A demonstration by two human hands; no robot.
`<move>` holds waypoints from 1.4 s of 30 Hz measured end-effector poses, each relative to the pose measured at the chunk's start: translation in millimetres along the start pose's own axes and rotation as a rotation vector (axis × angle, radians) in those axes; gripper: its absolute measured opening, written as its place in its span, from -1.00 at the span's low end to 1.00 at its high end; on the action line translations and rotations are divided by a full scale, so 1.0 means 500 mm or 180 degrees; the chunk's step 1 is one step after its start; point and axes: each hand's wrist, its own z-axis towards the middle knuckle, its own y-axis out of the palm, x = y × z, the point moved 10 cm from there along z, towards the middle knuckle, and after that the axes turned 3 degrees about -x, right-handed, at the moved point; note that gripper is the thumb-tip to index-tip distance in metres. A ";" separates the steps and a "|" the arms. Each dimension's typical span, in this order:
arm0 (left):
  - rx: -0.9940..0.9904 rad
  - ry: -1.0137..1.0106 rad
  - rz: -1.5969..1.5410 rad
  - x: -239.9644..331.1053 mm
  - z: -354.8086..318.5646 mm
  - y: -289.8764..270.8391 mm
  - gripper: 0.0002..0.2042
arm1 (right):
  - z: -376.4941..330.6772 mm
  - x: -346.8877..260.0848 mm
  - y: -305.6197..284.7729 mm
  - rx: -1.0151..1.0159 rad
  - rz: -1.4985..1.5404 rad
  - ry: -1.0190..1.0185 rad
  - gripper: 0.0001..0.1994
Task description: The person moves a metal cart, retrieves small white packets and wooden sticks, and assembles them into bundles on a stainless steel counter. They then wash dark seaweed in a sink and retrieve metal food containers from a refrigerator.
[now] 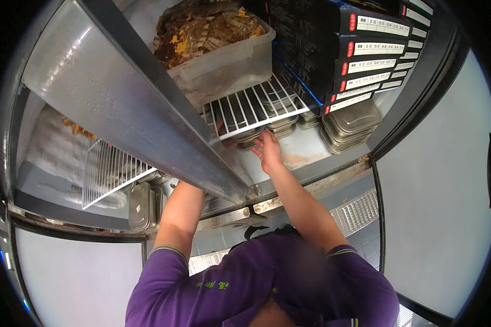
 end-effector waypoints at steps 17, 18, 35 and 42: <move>-0.0586 -0.0205 0.0394 0.039 -0.290 0.017 -0.62 | -0.045 0.081 0.069 -0.1173 -0.1472 0.1164 -0.52; -0.0447 -0.0213 0.0229 0.030 -0.288 -0.018 -0.63 | -0.057 0.090 0.083 -0.1274 -0.1560 0.1193 -0.55; 0.0461 0.0060 0.0319 0.030 -0.443 -0.313 -0.64 | -0.021 0.128 -0.054 -0.0873 -0.1891 0.1380 -0.75; 0.0611 0.0200 0.0178 0.056 -0.449 -0.306 -0.57 | 0.164 0.175 -0.122 0.0390 -0.0052 0.0735 -0.76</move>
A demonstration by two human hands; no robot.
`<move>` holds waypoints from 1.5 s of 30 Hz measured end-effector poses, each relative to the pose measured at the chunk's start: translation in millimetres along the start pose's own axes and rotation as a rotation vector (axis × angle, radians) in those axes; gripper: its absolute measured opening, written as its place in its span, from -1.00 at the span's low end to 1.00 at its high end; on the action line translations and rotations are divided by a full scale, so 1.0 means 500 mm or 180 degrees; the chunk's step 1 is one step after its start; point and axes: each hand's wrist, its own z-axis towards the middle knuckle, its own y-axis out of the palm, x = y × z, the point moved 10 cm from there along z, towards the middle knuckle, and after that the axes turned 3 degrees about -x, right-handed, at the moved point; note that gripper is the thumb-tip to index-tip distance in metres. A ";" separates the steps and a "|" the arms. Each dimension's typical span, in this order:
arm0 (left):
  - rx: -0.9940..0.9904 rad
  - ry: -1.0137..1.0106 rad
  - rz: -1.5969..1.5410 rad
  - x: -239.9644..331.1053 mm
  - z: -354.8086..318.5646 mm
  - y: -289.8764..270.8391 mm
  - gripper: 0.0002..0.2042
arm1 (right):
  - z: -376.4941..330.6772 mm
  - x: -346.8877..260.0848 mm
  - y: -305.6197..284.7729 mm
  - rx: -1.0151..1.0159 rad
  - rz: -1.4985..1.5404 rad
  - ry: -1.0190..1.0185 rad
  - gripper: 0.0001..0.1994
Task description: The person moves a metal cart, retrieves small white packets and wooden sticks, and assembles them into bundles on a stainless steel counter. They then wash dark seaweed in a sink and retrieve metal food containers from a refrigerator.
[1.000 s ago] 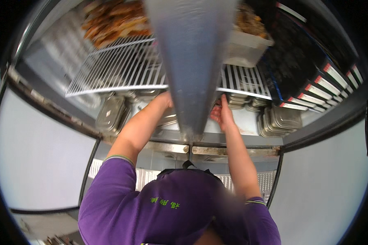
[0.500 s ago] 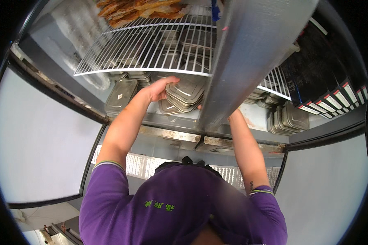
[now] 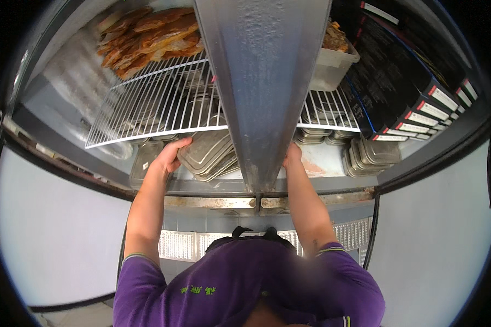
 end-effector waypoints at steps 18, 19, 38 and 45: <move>0.0785 0.0076 -0.0908 -0.235 -0.023 -0.047 -0.74 | -0.516 -0.078 -0.310 0.0718 0.0338 -0.0597 -0.85; 0.0700 0.0094 -0.0881 -0.248 -0.003 -0.061 -0.74 | -0.558 -0.077 -0.312 0.0632 0.0364 -0.0650 -0.85; 0.0782 0.0276 -0.0917 -0.228 0.006 -0.103 -0.91 | -0.956 0.095 0.083 -0.0360 0.0062 -0.0860 -0.51; 0.0832 0.0281 -0.0974 -0.256 0.002 -0.143 -0.77 | -0.804 0.091 0.306 -0.0793 -0.0005 -0.0589 -0.72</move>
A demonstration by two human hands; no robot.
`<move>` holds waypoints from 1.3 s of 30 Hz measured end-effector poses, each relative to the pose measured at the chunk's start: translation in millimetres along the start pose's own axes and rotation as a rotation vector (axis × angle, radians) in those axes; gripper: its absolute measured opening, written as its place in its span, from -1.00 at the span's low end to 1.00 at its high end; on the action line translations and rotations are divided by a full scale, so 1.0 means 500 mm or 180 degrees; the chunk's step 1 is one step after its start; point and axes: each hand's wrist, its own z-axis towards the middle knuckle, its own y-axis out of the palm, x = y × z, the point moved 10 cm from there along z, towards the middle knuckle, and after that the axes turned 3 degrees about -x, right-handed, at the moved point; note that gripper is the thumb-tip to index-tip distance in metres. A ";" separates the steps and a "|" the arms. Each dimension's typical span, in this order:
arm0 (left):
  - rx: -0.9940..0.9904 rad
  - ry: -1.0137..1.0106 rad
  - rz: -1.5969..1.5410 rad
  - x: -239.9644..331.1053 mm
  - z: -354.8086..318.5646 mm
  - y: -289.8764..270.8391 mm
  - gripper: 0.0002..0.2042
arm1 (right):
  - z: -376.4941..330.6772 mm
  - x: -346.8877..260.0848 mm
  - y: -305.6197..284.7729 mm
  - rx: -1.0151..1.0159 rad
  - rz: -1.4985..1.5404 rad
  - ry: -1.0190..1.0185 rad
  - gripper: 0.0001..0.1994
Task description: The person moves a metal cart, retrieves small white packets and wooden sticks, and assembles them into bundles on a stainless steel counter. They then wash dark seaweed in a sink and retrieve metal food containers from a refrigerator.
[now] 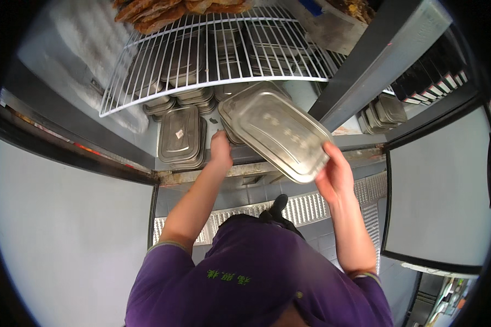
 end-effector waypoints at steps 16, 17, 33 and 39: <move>-0.0469 0.1168 0.0293 0.359 -0.223 0.111 -0.74 | 0.271 -0.040 0.202 -0.0311 -0.0873 -0.0453 -0.64; -0.0478 0.1140 0.0201 0.359 -0.221 0.120 -0.75 | 0.304 -0.030 0.192 -0.0440 -0.1076 -0.0565 -0.61; -0.0143 0.0194 0.0111 0.060 0.010 0.050 -0.39 | 0.378 0.279 -0.219 0.1033 -0.0773 0.0017 -0.22; -0.0569 -0.0071 -0.0688 0.072 0.051 0.090 -0.51 | 0.418 0.282 -0.149 0.0592 0.0377 0.0193 -0.37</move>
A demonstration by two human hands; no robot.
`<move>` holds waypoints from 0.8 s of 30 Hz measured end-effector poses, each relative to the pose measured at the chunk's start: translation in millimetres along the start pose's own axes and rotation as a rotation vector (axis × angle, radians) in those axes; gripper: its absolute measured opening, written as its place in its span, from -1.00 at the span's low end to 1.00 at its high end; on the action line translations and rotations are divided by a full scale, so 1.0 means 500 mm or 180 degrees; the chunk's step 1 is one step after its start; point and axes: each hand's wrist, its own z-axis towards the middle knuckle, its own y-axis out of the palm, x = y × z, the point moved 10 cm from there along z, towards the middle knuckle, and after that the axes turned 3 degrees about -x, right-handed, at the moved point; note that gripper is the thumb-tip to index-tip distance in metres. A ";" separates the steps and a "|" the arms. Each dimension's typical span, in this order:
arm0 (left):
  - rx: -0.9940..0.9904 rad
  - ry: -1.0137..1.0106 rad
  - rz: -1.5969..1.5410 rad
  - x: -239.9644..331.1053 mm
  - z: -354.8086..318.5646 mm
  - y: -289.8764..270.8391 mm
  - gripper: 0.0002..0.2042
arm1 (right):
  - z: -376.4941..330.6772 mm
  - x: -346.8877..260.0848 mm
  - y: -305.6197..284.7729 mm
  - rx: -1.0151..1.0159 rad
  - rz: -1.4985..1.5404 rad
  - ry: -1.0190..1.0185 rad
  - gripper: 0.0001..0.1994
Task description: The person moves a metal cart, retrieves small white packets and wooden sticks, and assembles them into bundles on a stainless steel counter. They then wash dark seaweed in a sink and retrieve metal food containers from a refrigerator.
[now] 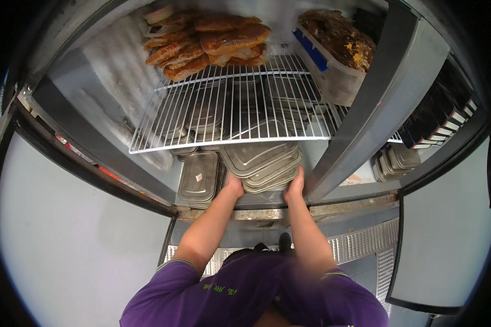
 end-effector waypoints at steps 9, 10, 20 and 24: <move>-0.0275 0.0118 -0.0275 0.023 -0.047 0.045 -0.52 | -0.044 -0.024 0.028 0.0076 0.0494 -0.0491 -0.60; -0.0317 0.0140 -0.0280 0.023 -0.057 0.047 -0.52 | -0.061 -0.029 0.033 0.0083 0.0488 -0.0475 -0.60; -0.0845 -0.0109 -0.1350 -0.110 -0.207 -0.005 -0.44 | -0.208 -0.017 0.008 -0.0219 -0.0076 -0.0124 -0.49; -0.1173 0.0101 -0.1764 -0.168 -0.309 -0.047 -0.44 | -0.276 0.027 -0.007 -0.0544 -0.0469 0.0248 -0.39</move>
